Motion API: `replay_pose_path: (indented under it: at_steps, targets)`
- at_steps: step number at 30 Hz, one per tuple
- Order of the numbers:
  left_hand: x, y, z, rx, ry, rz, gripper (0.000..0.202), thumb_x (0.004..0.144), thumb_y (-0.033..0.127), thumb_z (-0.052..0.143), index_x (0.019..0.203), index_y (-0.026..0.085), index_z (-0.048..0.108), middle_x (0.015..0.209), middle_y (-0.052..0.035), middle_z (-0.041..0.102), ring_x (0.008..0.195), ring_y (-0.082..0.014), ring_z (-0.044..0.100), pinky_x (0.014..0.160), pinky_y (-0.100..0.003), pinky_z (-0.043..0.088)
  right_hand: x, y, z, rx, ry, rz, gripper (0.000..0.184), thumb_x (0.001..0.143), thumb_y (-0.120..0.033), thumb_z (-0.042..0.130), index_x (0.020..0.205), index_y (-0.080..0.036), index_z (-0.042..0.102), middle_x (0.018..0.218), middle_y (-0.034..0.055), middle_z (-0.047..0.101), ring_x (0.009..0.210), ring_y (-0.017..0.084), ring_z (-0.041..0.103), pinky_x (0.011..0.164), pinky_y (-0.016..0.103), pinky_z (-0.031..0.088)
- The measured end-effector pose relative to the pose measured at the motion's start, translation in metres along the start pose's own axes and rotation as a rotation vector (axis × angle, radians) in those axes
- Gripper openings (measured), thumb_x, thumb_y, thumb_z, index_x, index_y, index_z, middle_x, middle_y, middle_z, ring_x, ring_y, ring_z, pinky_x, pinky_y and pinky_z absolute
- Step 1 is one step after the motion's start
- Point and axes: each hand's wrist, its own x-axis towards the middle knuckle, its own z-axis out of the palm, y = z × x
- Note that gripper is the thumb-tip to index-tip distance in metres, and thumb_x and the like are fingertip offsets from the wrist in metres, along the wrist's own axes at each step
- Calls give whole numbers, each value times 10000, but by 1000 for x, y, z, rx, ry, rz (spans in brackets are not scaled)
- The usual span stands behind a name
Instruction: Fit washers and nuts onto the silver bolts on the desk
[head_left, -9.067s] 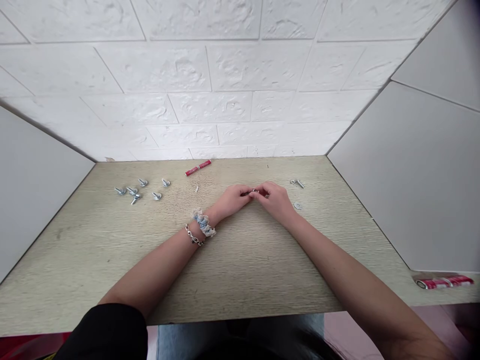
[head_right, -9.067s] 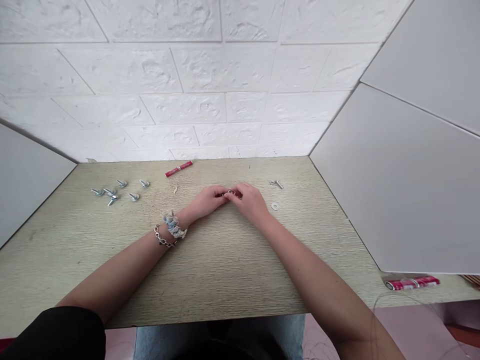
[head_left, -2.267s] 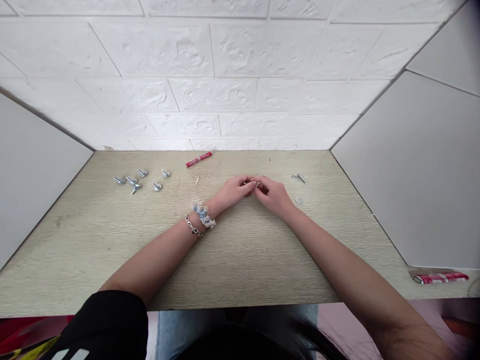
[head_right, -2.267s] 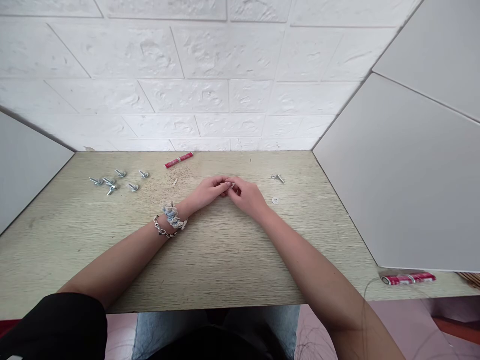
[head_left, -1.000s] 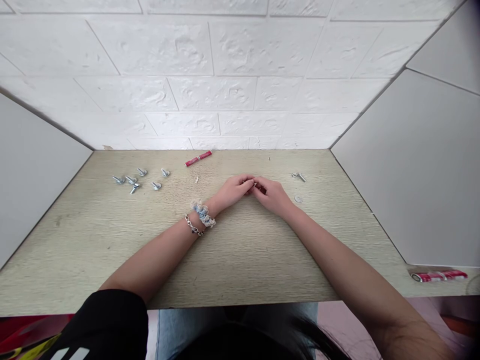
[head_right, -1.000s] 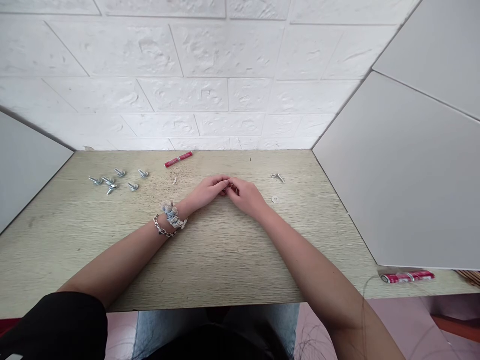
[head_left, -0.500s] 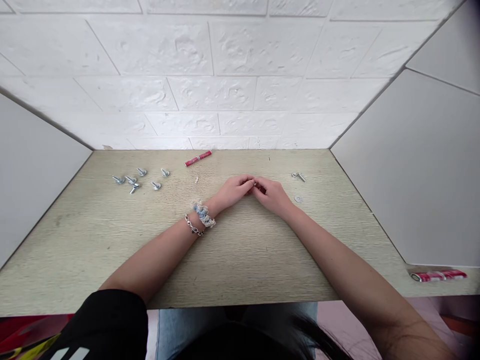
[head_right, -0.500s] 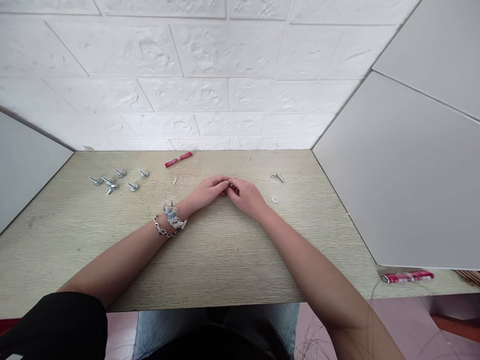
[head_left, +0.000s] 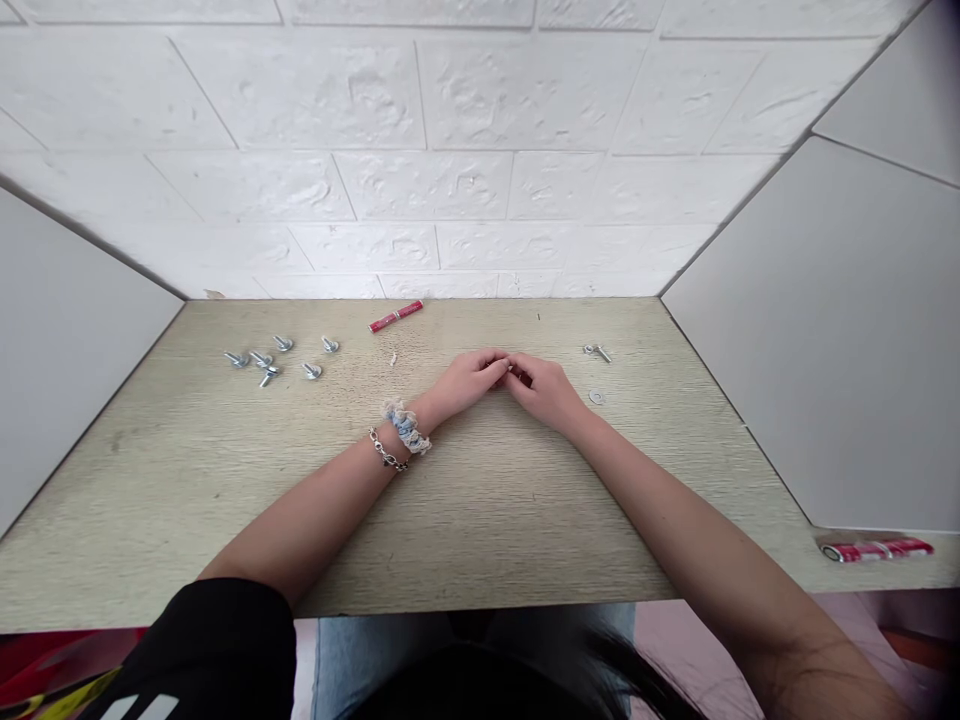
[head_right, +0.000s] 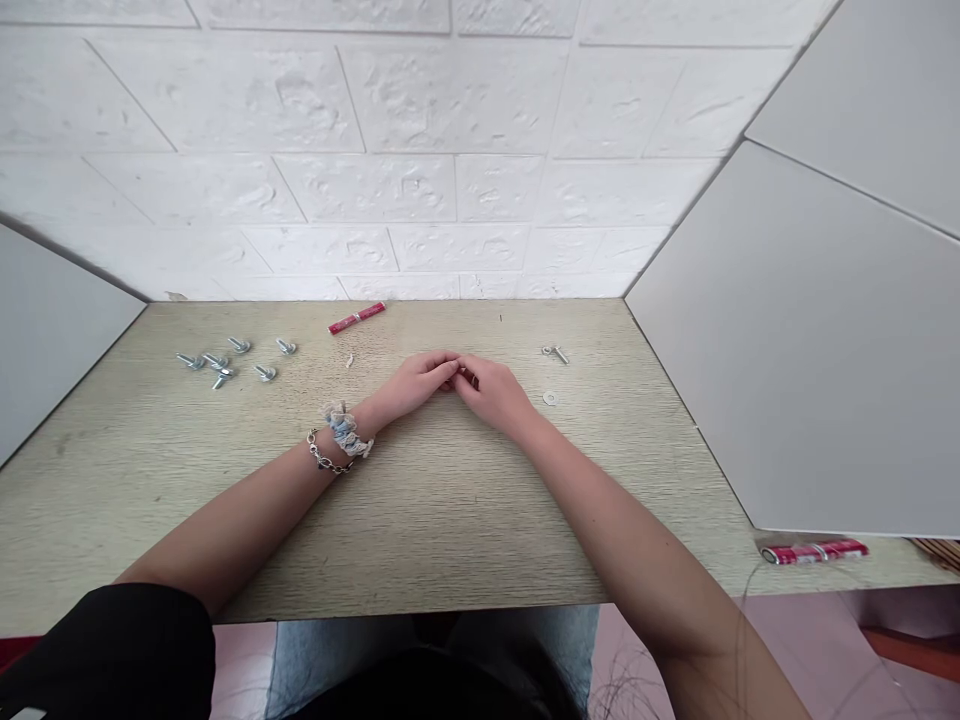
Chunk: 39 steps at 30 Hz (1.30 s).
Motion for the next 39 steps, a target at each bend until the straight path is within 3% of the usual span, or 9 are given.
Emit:
replay_pose_path:
  at_steps: [39]
  targets:
    - [-2, 2, 0, 88, 9, 50, 355, 923, 332, 424, 1034, 129, 693, 1100, -88, 719, 1006, -209, 640, 928, -346, 485, 2, 2, 1, -11, -8, -10, 149, 864, -236, 478, 823, -198, 616, 727, 2, 623, 647, 122, 500, 620, 261, 356]
